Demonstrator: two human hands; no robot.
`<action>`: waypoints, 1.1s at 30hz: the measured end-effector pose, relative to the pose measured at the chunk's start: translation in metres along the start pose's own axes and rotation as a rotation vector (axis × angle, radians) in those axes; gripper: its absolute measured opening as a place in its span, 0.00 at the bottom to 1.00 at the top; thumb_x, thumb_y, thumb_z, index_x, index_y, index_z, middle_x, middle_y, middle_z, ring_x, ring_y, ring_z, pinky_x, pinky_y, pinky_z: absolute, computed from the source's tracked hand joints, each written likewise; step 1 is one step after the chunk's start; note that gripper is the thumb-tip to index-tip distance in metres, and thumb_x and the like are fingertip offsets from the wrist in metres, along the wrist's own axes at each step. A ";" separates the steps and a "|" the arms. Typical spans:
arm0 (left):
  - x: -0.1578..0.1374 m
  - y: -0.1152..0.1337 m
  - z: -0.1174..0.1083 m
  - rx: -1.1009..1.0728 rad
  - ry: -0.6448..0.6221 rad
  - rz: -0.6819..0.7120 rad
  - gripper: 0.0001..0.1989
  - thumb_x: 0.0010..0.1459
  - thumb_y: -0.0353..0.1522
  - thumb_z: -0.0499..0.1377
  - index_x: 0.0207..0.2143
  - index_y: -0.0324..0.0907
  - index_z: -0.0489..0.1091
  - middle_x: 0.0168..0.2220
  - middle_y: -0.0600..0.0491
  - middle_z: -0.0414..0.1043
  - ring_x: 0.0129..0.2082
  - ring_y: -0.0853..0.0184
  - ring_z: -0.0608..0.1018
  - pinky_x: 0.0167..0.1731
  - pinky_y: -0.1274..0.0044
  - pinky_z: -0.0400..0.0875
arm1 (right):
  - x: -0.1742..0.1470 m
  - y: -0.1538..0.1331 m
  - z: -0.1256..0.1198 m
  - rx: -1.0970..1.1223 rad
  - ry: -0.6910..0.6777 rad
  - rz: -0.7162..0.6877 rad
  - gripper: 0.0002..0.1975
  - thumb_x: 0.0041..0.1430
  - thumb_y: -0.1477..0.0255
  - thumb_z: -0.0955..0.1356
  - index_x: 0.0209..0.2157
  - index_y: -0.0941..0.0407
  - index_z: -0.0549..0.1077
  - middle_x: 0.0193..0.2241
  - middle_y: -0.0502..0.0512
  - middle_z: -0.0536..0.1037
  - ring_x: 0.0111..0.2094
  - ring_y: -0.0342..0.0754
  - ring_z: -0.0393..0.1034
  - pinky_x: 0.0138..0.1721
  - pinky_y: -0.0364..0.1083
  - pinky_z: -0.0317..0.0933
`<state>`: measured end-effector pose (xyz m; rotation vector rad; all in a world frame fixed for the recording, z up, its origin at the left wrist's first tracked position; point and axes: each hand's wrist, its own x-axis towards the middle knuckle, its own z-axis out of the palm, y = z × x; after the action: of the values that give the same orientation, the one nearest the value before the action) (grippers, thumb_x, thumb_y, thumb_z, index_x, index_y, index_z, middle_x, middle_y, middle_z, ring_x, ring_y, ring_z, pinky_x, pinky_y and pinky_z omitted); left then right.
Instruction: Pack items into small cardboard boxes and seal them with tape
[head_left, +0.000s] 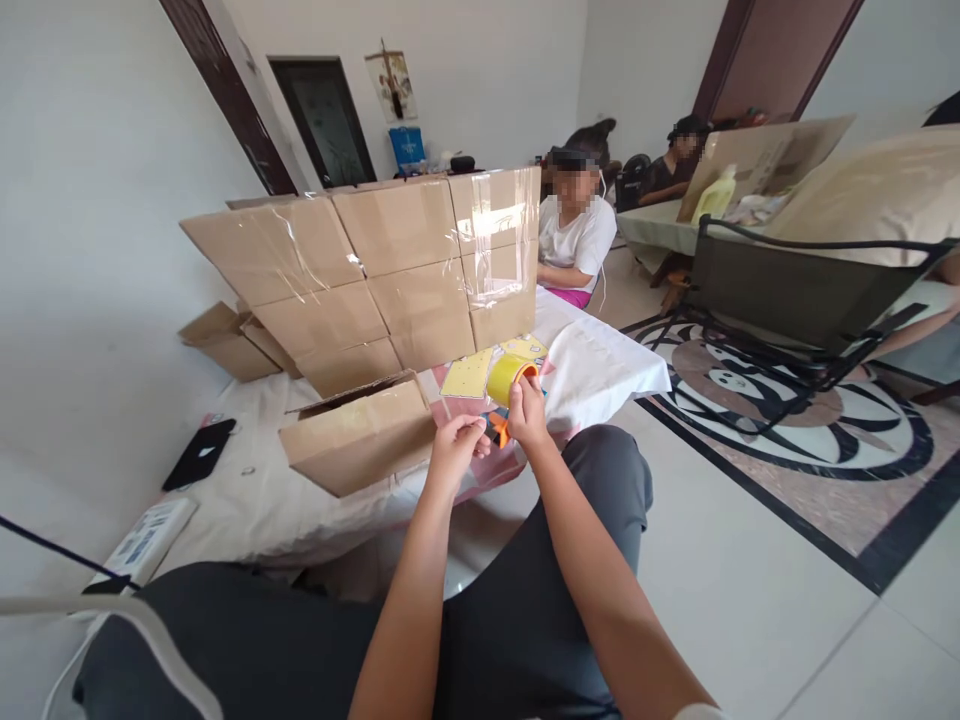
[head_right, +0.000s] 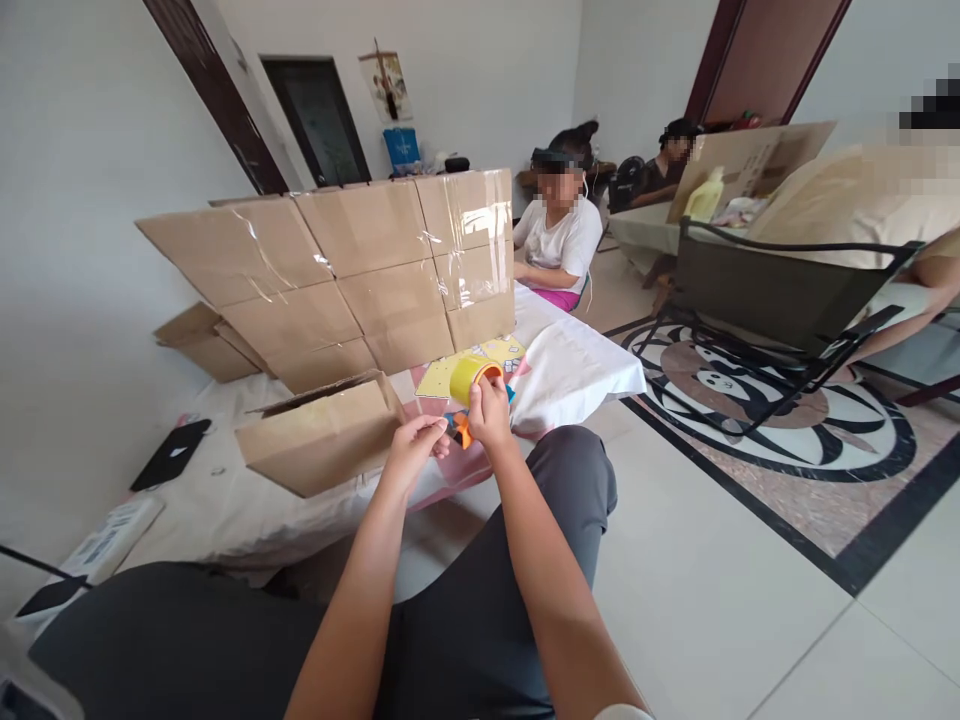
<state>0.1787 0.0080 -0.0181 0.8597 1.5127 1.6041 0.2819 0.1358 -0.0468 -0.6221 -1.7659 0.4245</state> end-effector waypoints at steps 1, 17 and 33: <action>0.001 0.000 0.001 0.005 -0.004 -0.003 0.26 0.42 0.49 0.70 0.33 0.37 0.74 0.19 0.53 0.73 0.18 0.69 0.74 0.21 0.77 0.68 | 0.001 0.002 -0.001 -0.006 0.002 0.007 0.23 0.72 0.58 0.50 0.31 0.53 0.65 0.29 0.58 0.68 0.37 0.57 0.63 0.44 0.56 0.59; -0.014 0.001 -0.015 0.084 -0.019 -0.070 0.27 0.38 0.48 0.72 0.33 0.37 0.72 0.20 0.56 0.71 0.20 0.71 0.73 0.25 0.77 0.70 | 0.006 -0.017 -0.011 -0.197 -0.054 -0.054 0.19 0.71 0.59 0.51 0.31 0.52 0.63 0.19 0.51 0.63 0.26 0.52 0.57 0.43 0.54 0.59; -0.016 -0.005 0.009 0.139 -0.025 -0.019 0.24 0.41 0.47 0.71 0.34 0.38 0.75 0.20 0.55 0.72 0.22 0.71 0.73 0.27 0.77 0.70 | 0.019 0.003 -0.032 0.055 0.215 0.315 0.20 0.69 0.55 0.58 0.25 0.52 0.55 0.20 0.48 0.60 0.25 0.47 0.57 0.28 0.46 0.52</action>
<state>0.1947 -0.0020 -0.0222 0.9352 1.6248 1.4829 0.3090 0.1491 -0.0252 -0.8785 -1.4516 0.5969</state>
